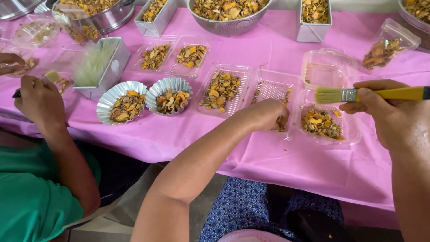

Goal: The person uses a brush to sweep dried fruit pieces into a clear plastic container. They then transfer the contents into a small plastic bag, seal it, and place it on the table. The person repeats this process with another container, using the brush to gather remaining pieces.

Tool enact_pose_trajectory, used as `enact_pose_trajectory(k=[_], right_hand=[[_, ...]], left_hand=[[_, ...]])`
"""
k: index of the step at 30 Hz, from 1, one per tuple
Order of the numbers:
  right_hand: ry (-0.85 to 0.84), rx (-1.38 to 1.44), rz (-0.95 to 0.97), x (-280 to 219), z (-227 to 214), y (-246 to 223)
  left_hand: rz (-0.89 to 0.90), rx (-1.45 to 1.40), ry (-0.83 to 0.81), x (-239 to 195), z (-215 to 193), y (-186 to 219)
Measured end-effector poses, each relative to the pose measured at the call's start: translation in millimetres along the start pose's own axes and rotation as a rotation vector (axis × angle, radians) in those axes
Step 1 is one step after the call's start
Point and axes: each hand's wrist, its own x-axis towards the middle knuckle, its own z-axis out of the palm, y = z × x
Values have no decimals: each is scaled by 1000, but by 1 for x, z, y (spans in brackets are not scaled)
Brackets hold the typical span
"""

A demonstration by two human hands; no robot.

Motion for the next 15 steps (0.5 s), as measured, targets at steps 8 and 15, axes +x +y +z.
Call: enact_pose_trajectory(k=[8,15], right_hand=[[-27,19,5,3,-2,14],[-23,62,27,0,0,8]], left_hand=[[23,70,5,11,13,-7],[131,-34,15,1,4,-2]])
